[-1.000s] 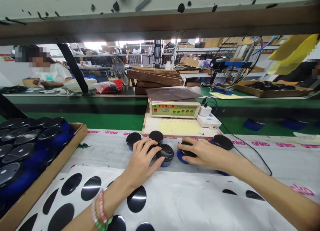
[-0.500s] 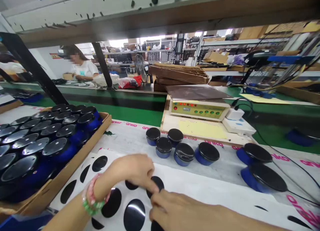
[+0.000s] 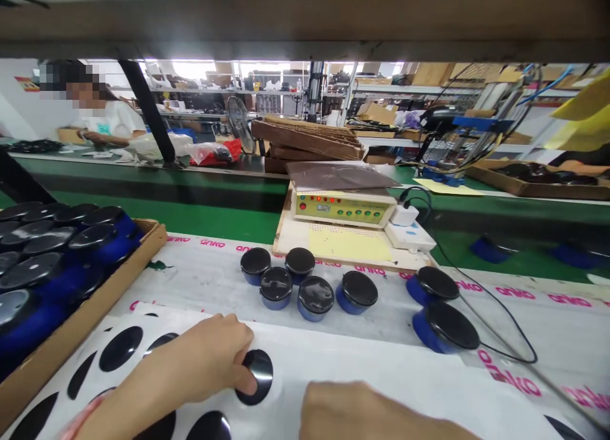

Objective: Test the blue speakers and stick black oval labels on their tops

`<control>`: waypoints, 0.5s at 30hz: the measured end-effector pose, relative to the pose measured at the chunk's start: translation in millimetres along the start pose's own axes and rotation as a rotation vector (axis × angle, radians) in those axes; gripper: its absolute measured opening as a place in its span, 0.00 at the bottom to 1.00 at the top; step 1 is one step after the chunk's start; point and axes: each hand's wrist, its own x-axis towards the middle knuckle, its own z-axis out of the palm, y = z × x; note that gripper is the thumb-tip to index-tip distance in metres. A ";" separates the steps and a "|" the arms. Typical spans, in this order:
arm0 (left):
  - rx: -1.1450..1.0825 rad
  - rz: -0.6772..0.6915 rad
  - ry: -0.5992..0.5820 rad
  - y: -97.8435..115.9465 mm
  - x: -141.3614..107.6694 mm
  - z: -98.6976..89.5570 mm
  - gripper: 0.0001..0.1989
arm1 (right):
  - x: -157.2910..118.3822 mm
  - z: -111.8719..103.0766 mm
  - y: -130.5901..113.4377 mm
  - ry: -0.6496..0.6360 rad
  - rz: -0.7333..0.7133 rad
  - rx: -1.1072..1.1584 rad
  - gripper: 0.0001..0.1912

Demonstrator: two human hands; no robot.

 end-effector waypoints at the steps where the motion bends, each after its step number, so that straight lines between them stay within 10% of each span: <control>1: 0.012 0.046 0.051 10.6 0.8 -4.1 0.13 | -4.9 -8.9 8.2 0.124 0.110 0.110 0.06; 7: 0.062 0.538 0.535 92.1 58.8 -7.0 0.20 | -23.1 -43.4 89.4 0.908 0.453 0.467 0.18; 10: 0.056 0.610 0.606 106.8 95.8 9.8 0.34 | -25.4 -32.4 119.3 0.993 0.507 0.535 0.18; 15: -0.038 0.566 0.514 101.5 112.9 24.1 0.25 | -19.8 -16.0 129.8 0.976 0.527 0.593 0.18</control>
